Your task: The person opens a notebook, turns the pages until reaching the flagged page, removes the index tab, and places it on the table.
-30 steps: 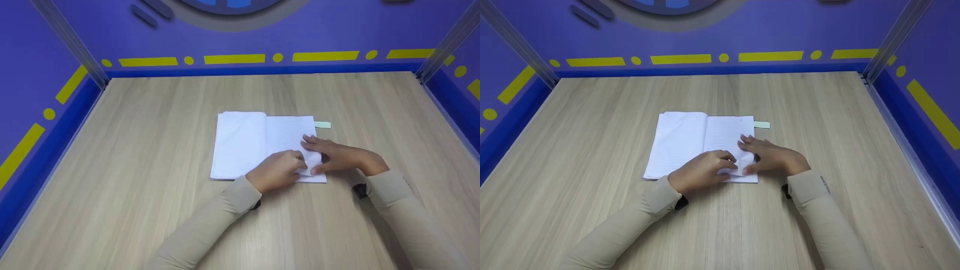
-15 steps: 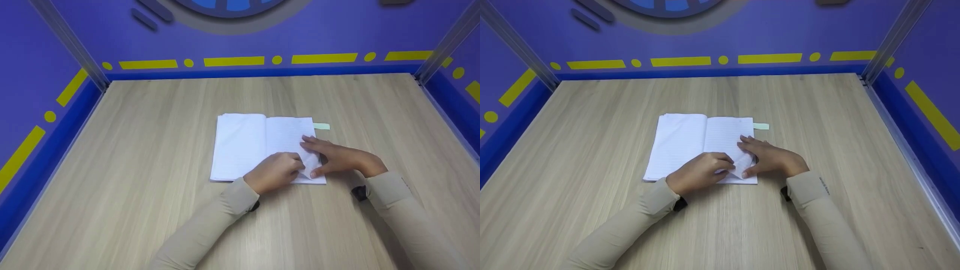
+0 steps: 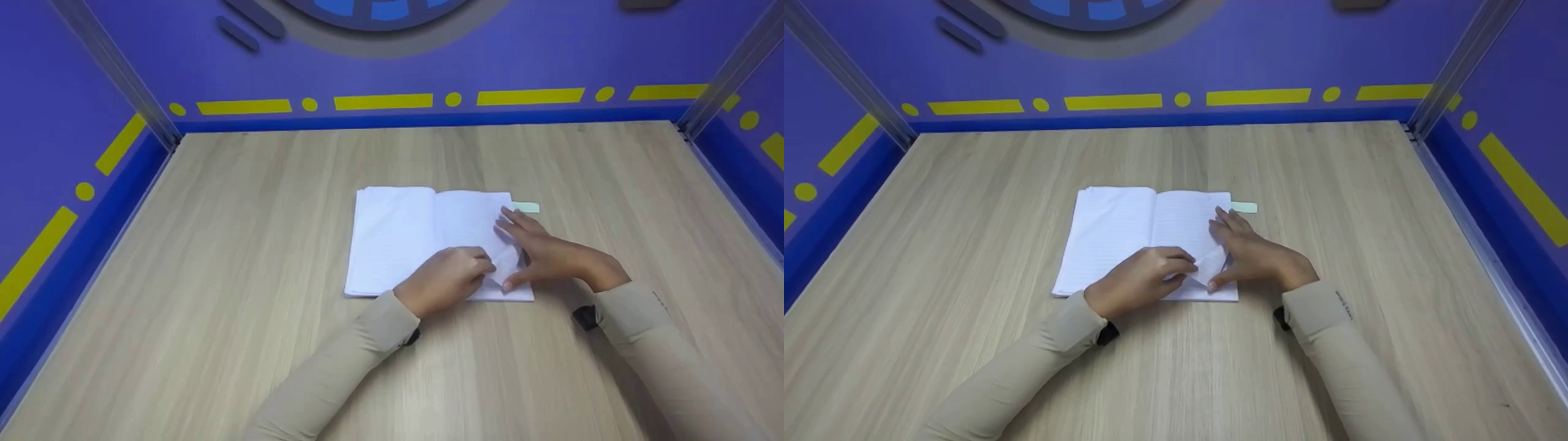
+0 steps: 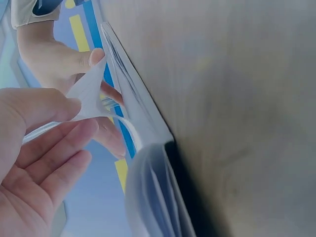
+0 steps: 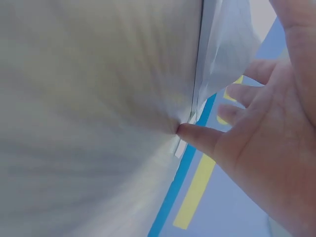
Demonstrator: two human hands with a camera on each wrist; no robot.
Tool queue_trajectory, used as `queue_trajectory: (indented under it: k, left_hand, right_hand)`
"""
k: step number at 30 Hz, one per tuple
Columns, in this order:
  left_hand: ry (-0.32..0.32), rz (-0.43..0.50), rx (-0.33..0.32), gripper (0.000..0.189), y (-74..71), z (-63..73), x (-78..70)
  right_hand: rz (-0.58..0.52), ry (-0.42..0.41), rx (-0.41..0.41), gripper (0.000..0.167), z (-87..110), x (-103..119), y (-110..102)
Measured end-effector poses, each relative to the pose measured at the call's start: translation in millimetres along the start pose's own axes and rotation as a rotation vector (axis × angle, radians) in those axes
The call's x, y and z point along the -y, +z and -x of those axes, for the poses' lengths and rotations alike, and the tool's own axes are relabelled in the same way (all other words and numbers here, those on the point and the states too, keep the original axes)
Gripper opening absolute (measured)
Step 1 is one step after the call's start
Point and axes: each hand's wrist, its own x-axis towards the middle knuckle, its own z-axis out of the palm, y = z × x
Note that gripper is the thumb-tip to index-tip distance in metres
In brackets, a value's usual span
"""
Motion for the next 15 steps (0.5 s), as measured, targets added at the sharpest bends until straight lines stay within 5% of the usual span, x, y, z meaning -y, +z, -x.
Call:
queue_trajectory:
  k: [15]
  left_hand:
    - [-0.012, 0.214, -0.169, 0.021, -1.4, 10.8, 11.3]
  right_hand:
    - [-0.096, 0.055, -0.059, 0.132, 2.9, -10, -8]
